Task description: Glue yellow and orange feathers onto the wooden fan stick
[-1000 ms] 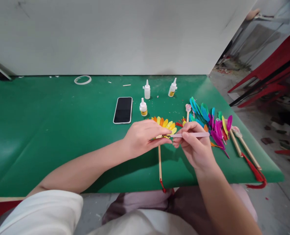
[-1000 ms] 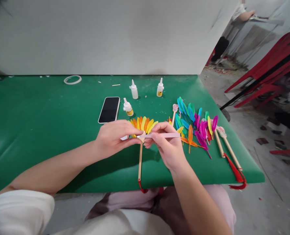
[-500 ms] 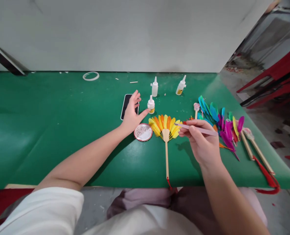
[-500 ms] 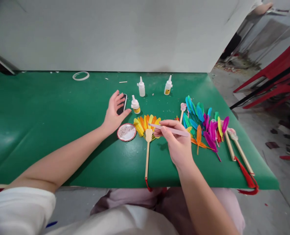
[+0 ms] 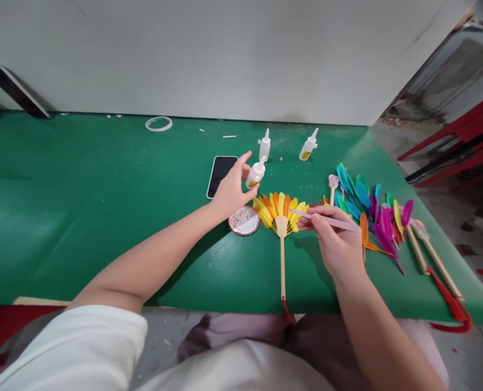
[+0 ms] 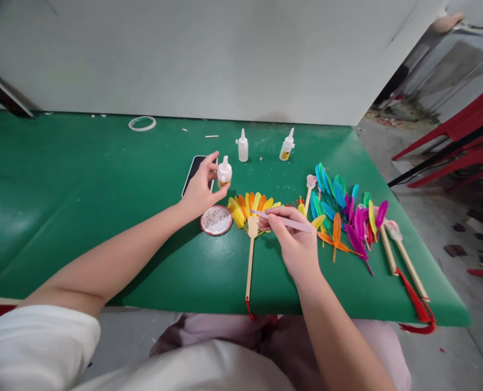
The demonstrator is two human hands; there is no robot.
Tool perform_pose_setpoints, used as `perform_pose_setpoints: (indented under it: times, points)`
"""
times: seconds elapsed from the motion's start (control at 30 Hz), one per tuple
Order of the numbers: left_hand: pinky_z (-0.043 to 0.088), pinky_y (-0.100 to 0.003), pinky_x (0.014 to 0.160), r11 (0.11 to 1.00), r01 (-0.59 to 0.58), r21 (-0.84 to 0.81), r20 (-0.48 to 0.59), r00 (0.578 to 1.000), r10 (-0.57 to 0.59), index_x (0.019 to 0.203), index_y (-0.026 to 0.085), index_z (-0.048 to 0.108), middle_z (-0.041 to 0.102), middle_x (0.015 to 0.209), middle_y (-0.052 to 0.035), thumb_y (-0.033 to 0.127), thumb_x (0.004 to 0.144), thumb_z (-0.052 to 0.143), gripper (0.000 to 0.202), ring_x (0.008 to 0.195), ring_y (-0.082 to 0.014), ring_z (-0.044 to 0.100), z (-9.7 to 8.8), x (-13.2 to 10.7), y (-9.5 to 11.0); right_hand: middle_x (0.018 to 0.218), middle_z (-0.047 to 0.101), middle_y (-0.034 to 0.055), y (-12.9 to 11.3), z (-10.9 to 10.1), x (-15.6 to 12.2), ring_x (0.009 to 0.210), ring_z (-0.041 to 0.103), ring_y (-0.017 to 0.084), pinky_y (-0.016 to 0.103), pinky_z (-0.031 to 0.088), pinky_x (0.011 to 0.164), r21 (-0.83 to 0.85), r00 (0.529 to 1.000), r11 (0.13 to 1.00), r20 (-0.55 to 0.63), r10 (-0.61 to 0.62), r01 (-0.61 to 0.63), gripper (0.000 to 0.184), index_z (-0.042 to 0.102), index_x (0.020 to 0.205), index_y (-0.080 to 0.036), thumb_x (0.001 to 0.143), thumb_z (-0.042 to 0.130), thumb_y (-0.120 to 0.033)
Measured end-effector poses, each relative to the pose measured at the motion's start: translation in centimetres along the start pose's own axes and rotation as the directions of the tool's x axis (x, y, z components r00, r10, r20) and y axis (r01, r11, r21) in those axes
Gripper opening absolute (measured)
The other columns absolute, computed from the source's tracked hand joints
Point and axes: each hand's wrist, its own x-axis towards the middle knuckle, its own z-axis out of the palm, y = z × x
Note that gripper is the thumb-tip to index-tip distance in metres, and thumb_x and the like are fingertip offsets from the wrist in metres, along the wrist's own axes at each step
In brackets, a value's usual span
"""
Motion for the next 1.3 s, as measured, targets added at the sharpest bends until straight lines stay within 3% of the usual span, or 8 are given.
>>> perform_pose_setpoints:
  times: [0.13, 0.2, 0.3, 0.47, 0.57, 0.97, 1.1, 1.3]
  points:
    - [0.049, -0.028, 0.074, 0.990, 0.090, -0.113, 0.025, 0.996, -0.088, 0.133, 0.020, 0.035, 0.062, 0.097, -0.0045, 0.023, 0.072, 0.064, 0.068, 0.081, -0.0149, 0.059, -2.7, -2.3, 1.4, 0.071, 0.069, 0.0002, 0.5, 0.1, 0.2, 0.064, 0.067, 0.014, 0.029, 0.057, 0.063, -0.021, 1.000, 1.000, -0.023, 0.021, -0.021, 0.007, 0.067, 0.082, -0.020, 0.076, 0.066, -0.025]
    - [0.049, -0.028, 0.075, 0.964, 0.165, -0.211, 0.045, 0.986, -0.159, 0.116, 0.019, 0.052, 0.063, 0.098, -0.0047, 0.027, 0.074, 0.064, 0.045, 0.084, -0.0149, 0.060, -3.9, -3.3, 1.8, 0.071, 0.068, 0.0007, 0.8, 0.2, 0.2, 0.063, 0.067, 0.015, 0.030, 0.058, 0.062, -0.022, 0.999, 0.999, -0.027, 0.041, -0.041, 0.009, 0.066, 0.082, -0.020, 0.076, 0.066, -0.027]
    - [0.049, -0.024, 0.070, 0.863, 0.258, -0.434, 0.049, 0.963, -0.264, 0.095, 0.018, 0.061, 0.064, 0.093, -0.0035, 0.033, 0.070, 0.070, 0.031, 0.079, -0.0125, 0.059, -4.9, -3.8, 1.6, 0.071, 0.068, 0.0009, 1.2, 0.3, 0.3, 0.062, 0.066, 0.015, 0.031, 0.057, 0.061, -0.012, 0.998, 0.998, -0.034, 0.059, -0.059, 0.010, 0.066, 0.081, -0.019, 0.075, 0.067, -0.027]
    - [0.038, -0.018, 0.043, 0.565, 0.404, -0.719, 0.162, 0.888, -0.430, 0.077, 0.015, 0.062, 0.054, 0.059, 0.0018, 0.059, 0.061, 0.069, 0.047, 0.046, -0.0055, 0.045, -5.0, -3.4, 0.3, 0.071, 0.067, 0.0011, 1.4, 0.2, 0.3, 0.064, 0.066, 0.015, 0.029, 0.056, 0.061, -0.022, 0.996, 0.997, -0.052, 0.076, -0.077, 0.011, 0.066, 0.080, -0.018, 0.074, 0.068, -0.027]
    - [0.037, -0.020, 0.040, 0.500, 0.439, -0.746, 0.202, 0.866, -0.458, 0.068, 0.015, 0.058, 0.049, 0.054, 0.0021, 0.073, 0.057, 0.060, 0.059, 0.045, -0.0070, 0.045, -4.5, -3.3, -0.3, 0.071, 0.067, 0.0006, 1.5, 0.2, 0.3, 0.064, 0.066, 0.014, 0.028, 0.055, 0.060, -0.009, 0.996, 0.997, -0.040, 0.076, -0.076, 0.009, 0.066, 0.080, -0.019, 0.075, 0.067, -0.026]
    - [0.035, -0.022, 0.041, 0.665, 0.332, -0.669, 0.158, 0.938, -0.309, 0.063, 0.017, 0.053, 0.049, 0.059, -0.0007, 0.068, 0.071, 0.048, 0.052, 0.047, -0.0084, 0.043, -4.5, -3.8, 0.3, 0.068, 0.066, 0.0003, 1.6, 0.3, 0.2, 0.063, 0.065, 0.015, 0.028, 0.056, 0.058, 0.003, 0.994, 0.995, -0.042, 0.104, -0.104, 0.009, 0.066, 0.080, -0.019, 0.074, 0.068, -0.026]
    - [0.034, -0.023, 0.042, 0.778, 0.280, -0.563, 0.102, 0.957, -0.271, 0.060, 0.016, 0.054, 0.050, 0.057, -0.0012, 0.066, 0.071, 0.052, 0.051, 0.048, -0.0094, 0.043, -4.7, -4.0, 0.1, 0.067, 0.066, -0.0006, 1.7, 0.3, 0.2, 0.063, 0.065, 0.014, 0.028, 0.056, 0.059, -0.008, 0.995, 0.996, -0.025, 0.094, -0.094, 0.007, 0.066, 0.080, -0.021, 0.076, 0.067, -0.026]
    - [0.034, -0.024, 0.047, 0.967, -0.052, -0.251, 0.037, 0.997, 0.063, 0.061, 0.015, 0.055, 0.053, 0.058, -0.0012, 0.053, 0.074, 0.058, 0.040, 0.052, -0.0100, 0.046, -5.6, -4.1, 0.4, 0.068, 0.067, 0.0007, 1.7, 0.3, 0.0, 0.062, 0.065, 0.015, 0.029, 0.056, 0.058, -0.050, 0.995, 0.994, -0.005, 0.097, -0.097, 0.009, 0.065, 0.080, -0.019, 0.076, 0.065, -0.027]
